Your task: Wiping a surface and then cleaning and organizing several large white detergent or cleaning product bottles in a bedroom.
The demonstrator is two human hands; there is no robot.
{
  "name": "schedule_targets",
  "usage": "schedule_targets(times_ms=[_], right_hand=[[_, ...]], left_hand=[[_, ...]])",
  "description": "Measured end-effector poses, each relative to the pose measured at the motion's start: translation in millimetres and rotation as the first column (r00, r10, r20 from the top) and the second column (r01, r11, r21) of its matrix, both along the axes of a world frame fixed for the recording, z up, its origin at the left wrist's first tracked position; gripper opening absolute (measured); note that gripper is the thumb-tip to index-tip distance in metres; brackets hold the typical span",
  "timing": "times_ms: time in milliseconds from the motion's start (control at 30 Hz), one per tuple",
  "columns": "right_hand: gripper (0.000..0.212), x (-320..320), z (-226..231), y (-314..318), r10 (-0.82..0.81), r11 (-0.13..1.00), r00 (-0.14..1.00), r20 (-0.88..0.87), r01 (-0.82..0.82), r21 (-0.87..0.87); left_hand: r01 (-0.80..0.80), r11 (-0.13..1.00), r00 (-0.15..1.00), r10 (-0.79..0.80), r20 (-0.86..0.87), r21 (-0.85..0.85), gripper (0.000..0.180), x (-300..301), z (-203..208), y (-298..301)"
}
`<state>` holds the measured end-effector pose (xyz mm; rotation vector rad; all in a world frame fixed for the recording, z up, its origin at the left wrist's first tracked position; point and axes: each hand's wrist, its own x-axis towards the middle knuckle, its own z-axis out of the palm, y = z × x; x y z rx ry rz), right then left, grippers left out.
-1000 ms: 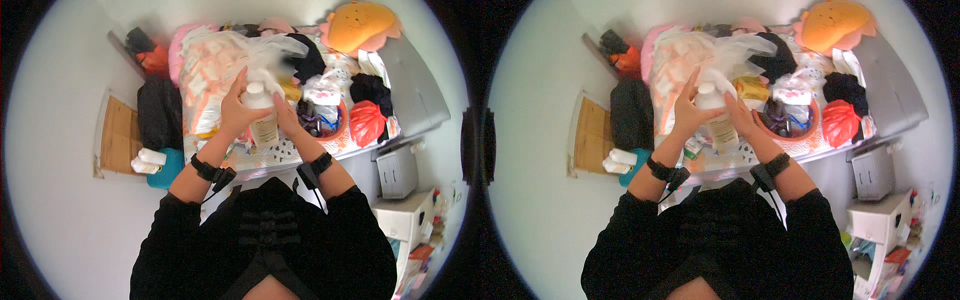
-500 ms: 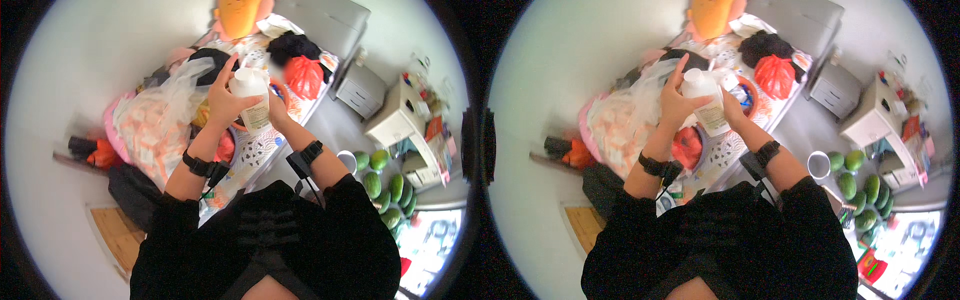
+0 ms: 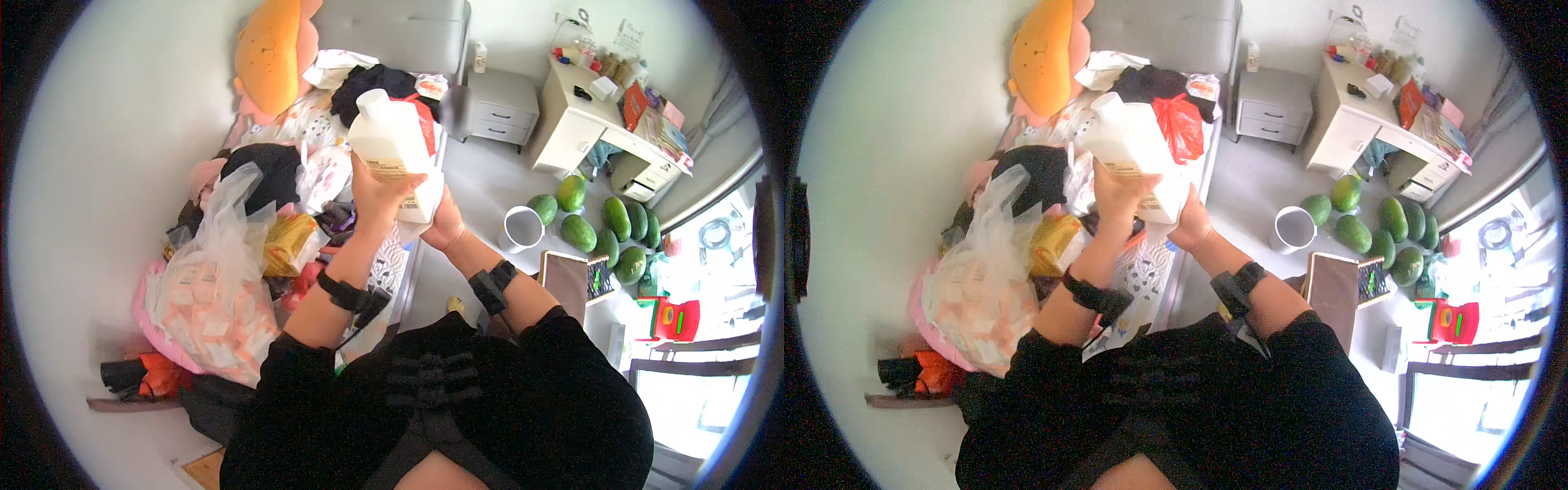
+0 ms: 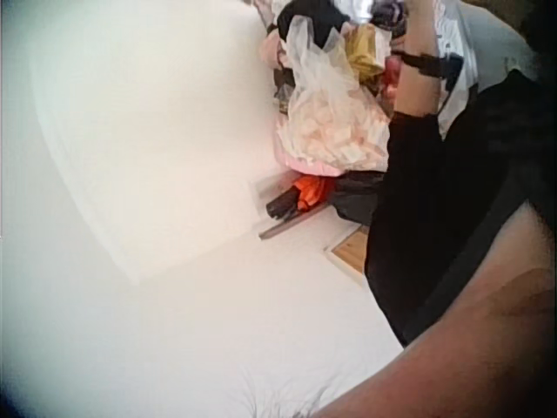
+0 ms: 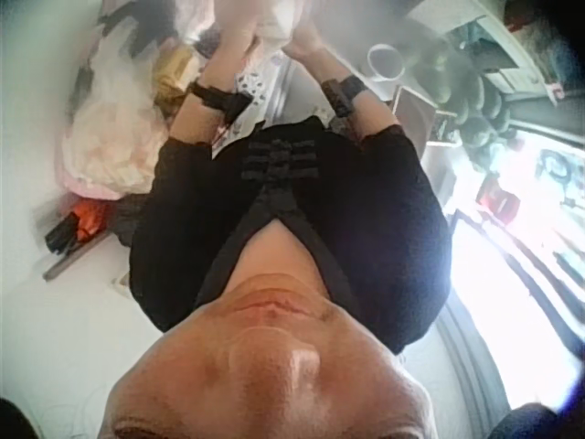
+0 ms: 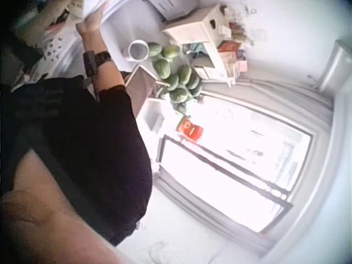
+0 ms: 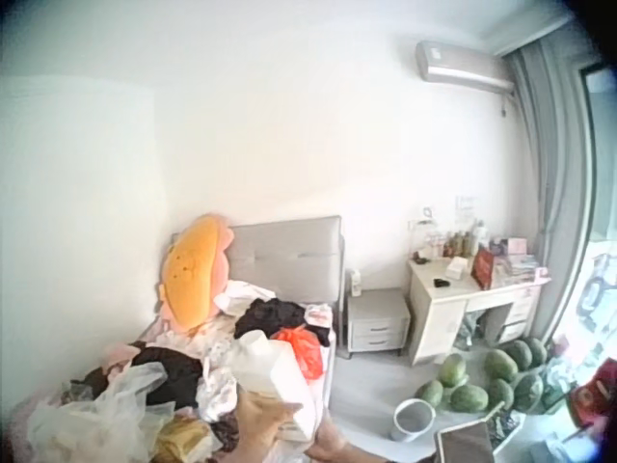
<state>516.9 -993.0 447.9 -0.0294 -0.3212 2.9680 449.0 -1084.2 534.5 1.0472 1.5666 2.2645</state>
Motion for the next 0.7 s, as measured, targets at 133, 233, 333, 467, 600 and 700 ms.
schedule_targets(times_ms=[133, 233, 333, 467, 600, 700], right_hand=[[0.044, 20, 4, 21, -0.414, 0.757, 0.862, 0.294, 0.146, 0.636], [0.051, 37, 49, 33, -0.492, 0.609, 0.865, 0.095, 0.264, 0.748], [0.060, 45, 83, 52, -0.561, 0.430, 0.816, -0.140, 0.432, 0.793], [0.061, 54, 126, 98, -0.450, -0.080, 0.870, -0.200, 0.184, 0.980], [0.063, 58, 143, 146, -0.118, 0.429, 0.988, 0.101, -0.041, 0.902], [0.058, 37, 143, 173, 0.276, 0.351, 0.959, -0.062, -0.041, 0.936]], left_hand=[[-0.254, 0.957, 0.939, 0.209, -0.273, -0.142, 0.077, 14, 8, 22], [-0.228, 0.960, 0.931, 0.166, -0.325, -0.163, 0.077, 8, -7, 31], [-0.194, 0.954, 0.923, 0.099, -0.372, -0.227, 0.077, 20, -15, 40], [0.127, 0.963, 0.977, -0.163, -0.139, -0.236, 0.083, 5, -21, 51], [0.558, 0.789, 0.826, -0.559, 0.076, -0.259, 0.085, 6, 3, 66], [0.716, 0.665, 0.696, -0.660, 0.281, -0.212, 0.076, 9, -7, 83]])
